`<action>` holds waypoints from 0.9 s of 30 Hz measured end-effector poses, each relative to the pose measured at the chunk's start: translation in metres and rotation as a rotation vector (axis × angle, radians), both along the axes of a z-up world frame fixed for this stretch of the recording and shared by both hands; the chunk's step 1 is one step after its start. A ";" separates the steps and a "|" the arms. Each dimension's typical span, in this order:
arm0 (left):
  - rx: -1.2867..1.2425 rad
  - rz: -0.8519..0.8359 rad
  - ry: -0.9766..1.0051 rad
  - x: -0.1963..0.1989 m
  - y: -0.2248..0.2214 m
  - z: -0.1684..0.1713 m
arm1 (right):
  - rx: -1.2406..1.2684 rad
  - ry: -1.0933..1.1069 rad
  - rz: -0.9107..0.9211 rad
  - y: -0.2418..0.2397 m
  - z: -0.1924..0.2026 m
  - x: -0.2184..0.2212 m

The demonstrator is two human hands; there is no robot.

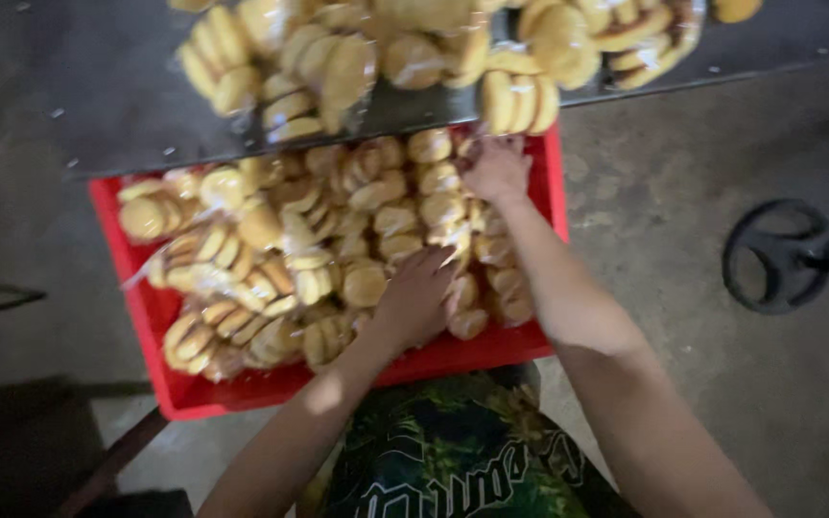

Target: The person organizes packaged breads inside a red plastic crate and arranges wrapped bread on a metal table by hand.

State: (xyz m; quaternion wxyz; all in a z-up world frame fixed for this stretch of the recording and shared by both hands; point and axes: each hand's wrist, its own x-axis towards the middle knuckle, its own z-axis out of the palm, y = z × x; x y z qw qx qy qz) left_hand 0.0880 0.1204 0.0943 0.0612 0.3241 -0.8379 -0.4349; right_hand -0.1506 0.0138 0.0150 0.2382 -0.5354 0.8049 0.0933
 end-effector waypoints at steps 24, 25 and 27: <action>-0.134 0.476 0.071 0.141 -0.036 0.053 | -0.104 -0.698 -0.281 0.157 0.086 0.149; -0.097 0.486 0.093 0.138 -0.036 0.051 | -0.052 -0.831 -0.551 0.162 0.084 0.138; -0.113 0.461 0.093 0.125 -0.036 0.047 | -0.292 -1.250 -0.667 0.171 0.088 0.105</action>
